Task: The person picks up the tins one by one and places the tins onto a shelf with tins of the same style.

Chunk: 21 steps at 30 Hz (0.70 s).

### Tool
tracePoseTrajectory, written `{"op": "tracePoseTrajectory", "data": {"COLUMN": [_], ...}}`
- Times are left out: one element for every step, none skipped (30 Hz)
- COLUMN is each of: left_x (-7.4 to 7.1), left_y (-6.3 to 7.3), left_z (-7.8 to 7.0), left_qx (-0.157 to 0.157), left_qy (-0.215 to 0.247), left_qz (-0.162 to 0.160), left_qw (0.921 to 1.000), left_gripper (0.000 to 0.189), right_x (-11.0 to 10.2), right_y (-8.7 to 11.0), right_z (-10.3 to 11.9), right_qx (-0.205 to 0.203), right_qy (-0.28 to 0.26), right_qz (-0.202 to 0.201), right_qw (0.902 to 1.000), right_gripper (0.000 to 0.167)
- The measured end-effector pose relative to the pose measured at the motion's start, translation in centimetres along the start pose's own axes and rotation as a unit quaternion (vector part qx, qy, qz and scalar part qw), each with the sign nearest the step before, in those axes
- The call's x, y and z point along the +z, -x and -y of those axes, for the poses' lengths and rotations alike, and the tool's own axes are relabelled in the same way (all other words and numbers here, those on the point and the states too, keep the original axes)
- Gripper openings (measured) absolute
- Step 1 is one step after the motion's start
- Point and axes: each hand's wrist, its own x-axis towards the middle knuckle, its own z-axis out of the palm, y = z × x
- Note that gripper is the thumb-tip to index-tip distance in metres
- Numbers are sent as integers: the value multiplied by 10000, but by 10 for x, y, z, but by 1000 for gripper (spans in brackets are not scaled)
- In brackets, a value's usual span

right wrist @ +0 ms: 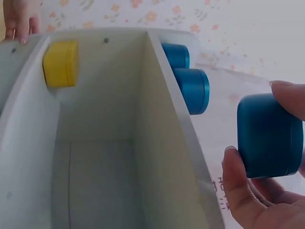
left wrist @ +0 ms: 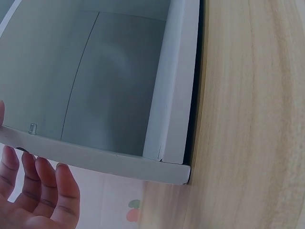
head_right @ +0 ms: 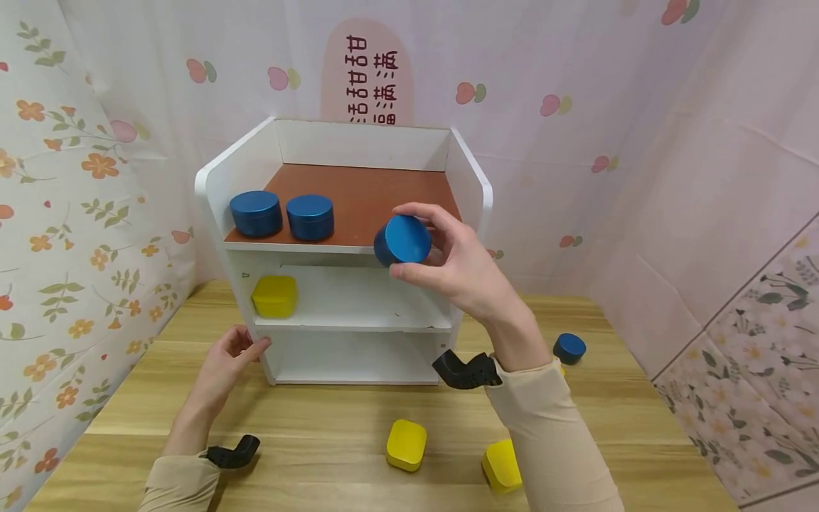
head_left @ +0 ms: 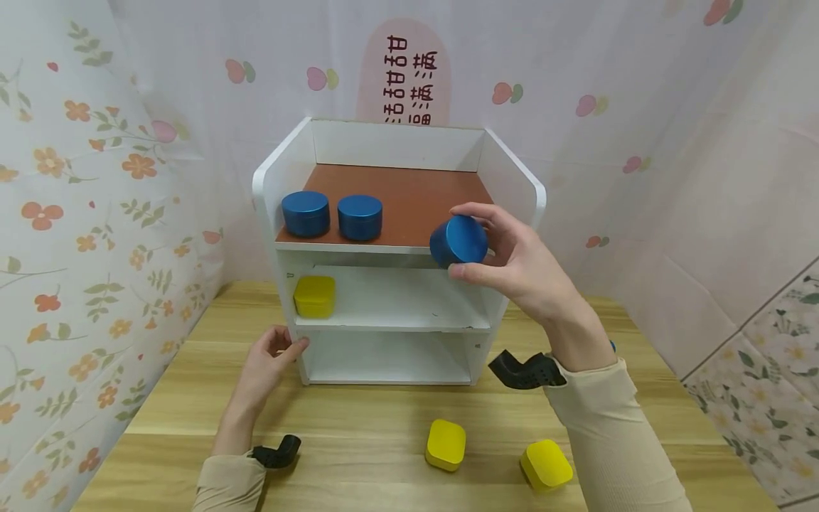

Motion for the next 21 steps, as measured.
{"op": "tracePoseTrajectory", "data": {"left_x": [0,0,0,1,1,1,1,1,1,1,1,0,0,0,0,0,0,0,0,0,0], "left_y": [0,0,0,0,0,0,0,0,0,0,0,-1,-1,-1,-1,-1,-1,-1,0,0,0], "left_z": [0,0,-1,-1,-1,-1,-1,-1,-1,-1,-2,-2,-2,-2,-2,-2,-1,-1,-1,-1,-1], "left_qx": [-7,2,5,3,2,1,-9,-5,-10,-11,-8,-5,-2,-2,-4,-5,-8,-17,-16,-16,-9], "left_qy": [3,-2,-7,-15,-19,-41,-38,-42,-41,-49,-54,-73,-76,-85,-96,-100,-93,-87,-76,-66,-63], "left_qz": [1,3,5,8,14,13,15,22,33,34,39,37,41,35,27,20,19,16,15,12,14], "left_qw": [10000,10000,10000,10000,10000,10000,10000,10000,10000,10000,10000,10000,10000,10000,10000,9999,10000,10000,10000,10000,10000], "left_gripper": [35,35,35,35,35,35,35,36,36,36,36,37,37,37,37,36,36,37,37,37,37], "right_x": [-1,-2,-3,-4,-4,-4,-4,-4,-4,-4,-4,-4,-4,-4,-3,-3,-2,-2,-1,0,1], "right_y": [-4,-7,-11,-15,-19,-23,-27,-31,-35,-39,-43,-46,-49,-52,-54,-57,-59,-60,-62,-63,-65], "right_z": [2,4,6,7,8,9,10,10,10,10,9,9,8,8,7,7,7,7,7,6,6], "right_qx": [18,39,65,86,93,132,180,234,297,353,423,493,546,588,624,659,694,717,750,787,806], "right_qy": [25,60,101,149,211,279,336,417,496,570,637,679,749,809,873,906,959,1040,1109,1158,1231], "right_qz": [-1,14,32,60,91,98,112,121,127,131,129,128,144,165,188,211,243,285,335,393,452], "right_qw": [10000,10000,9999,9998,9997,9995,9992,9988,9982,9977,9970,9964,9956,9948,9940,9935,9927,9916,9904,9894,9881], "right_gripper": [60,60,60,60,60,60,59,59,59,59,59,59,59,60,60,60,60,59,59,59,59]}}
